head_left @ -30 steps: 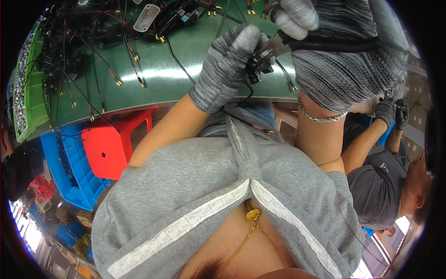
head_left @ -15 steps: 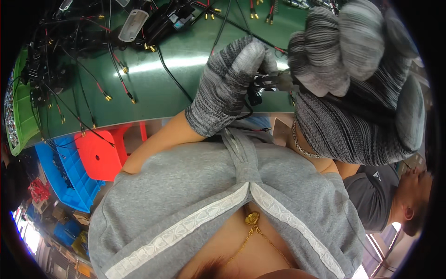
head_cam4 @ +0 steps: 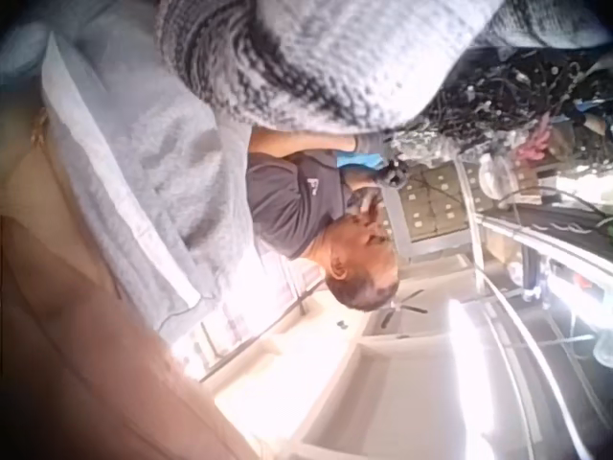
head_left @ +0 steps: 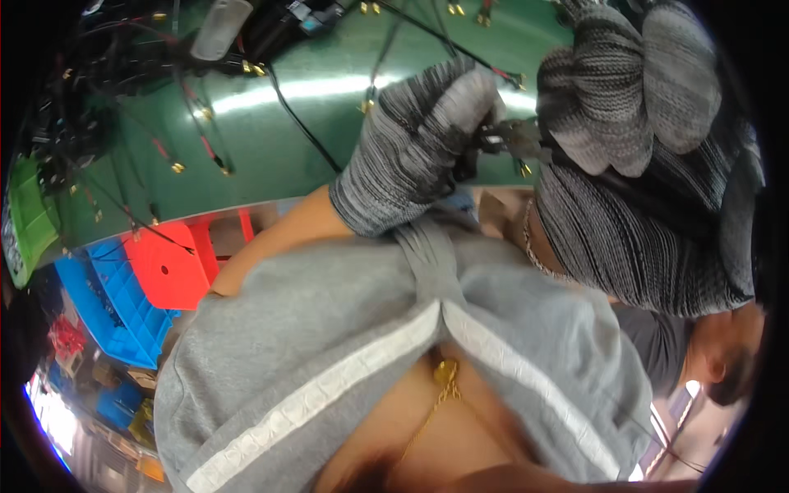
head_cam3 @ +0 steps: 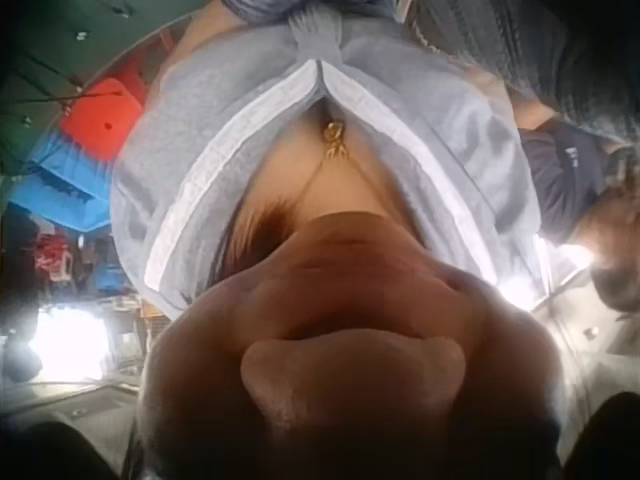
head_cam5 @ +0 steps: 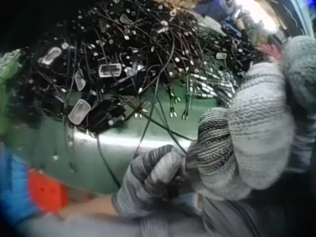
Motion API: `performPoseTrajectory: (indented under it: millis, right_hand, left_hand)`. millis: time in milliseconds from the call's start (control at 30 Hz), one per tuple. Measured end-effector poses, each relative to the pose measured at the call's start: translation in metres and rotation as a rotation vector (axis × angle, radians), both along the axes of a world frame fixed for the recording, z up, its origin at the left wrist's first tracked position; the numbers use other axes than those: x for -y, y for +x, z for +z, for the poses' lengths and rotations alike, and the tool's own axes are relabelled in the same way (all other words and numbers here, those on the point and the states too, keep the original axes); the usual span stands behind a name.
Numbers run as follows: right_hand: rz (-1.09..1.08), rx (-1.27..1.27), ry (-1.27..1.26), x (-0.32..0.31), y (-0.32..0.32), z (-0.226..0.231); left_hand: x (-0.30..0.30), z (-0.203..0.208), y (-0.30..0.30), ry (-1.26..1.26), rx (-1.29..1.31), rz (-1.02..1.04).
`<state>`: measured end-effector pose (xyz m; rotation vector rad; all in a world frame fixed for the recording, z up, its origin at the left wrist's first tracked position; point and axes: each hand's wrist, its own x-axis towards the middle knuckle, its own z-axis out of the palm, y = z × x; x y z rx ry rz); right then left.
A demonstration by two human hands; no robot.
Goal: Assembling and bundling electrical wire harnesses on a production line.
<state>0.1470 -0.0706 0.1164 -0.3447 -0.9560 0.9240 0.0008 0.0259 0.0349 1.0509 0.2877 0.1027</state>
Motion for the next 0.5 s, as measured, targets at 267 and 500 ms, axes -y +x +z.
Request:
performPoseTrajectory:
  millis: [267, 500]
  right_hand:
    - [0.006, 0.088, 0.0, -0.003, 0.001, 0.002]
    - [-0.309, -0.368, -0.044, 0.0, -0.047, -0.005]
  left_hand:
    - [0.003, -0.011, 0.001, 0.01, 0.104, 0.031]
    - [0.002, -0.02, 0.004, -0.025, 0.264, -0.014]
